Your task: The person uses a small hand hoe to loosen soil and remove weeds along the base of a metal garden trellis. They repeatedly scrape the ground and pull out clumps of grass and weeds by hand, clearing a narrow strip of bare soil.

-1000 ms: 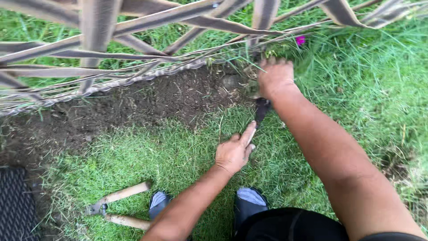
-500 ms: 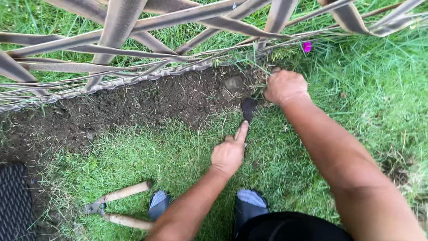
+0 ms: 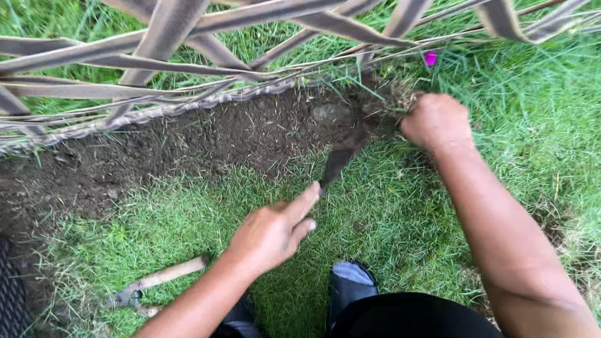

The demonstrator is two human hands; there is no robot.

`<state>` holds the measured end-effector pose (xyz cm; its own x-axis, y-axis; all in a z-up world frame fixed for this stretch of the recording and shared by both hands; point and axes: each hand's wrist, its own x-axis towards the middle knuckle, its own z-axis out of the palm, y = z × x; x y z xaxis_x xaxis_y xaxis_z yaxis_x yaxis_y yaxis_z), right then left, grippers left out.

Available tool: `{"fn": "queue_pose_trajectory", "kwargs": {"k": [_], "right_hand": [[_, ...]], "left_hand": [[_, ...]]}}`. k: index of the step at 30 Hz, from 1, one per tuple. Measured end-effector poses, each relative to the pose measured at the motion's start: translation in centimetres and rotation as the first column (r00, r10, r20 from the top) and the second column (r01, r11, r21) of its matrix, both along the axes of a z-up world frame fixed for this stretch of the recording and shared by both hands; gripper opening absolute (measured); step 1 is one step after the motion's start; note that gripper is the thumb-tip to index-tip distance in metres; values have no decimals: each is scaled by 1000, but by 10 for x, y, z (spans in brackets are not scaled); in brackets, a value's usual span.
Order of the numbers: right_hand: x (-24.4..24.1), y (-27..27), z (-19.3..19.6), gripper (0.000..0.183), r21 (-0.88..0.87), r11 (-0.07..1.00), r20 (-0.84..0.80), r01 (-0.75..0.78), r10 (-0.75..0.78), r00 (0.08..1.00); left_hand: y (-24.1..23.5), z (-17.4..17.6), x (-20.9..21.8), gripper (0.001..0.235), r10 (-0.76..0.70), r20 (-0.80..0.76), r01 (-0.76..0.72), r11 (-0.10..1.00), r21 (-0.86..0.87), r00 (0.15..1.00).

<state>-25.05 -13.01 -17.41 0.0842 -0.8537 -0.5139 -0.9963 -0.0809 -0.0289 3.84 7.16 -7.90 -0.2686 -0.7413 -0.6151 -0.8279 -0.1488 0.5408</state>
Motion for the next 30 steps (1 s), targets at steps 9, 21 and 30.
{"fn": "queue_pose_trajectory", "kwargs": {"k": [9,21,30], "right_hand": [[5,-14,27,31,-70,980,-140,-187,176,974],[-22,28,48,40,-84,983,-195,-162,144,970],[31,2,21,19,-111,985,1,-135,136,991]], "left_hand": [[-91,-33,-89,77,-181,26,183,969,-167,983],[-36,-8,-39,68,24,-84,-13,991,131,996],[-29,-15,-8,62,127,115,-91,955,-282,985]]}}
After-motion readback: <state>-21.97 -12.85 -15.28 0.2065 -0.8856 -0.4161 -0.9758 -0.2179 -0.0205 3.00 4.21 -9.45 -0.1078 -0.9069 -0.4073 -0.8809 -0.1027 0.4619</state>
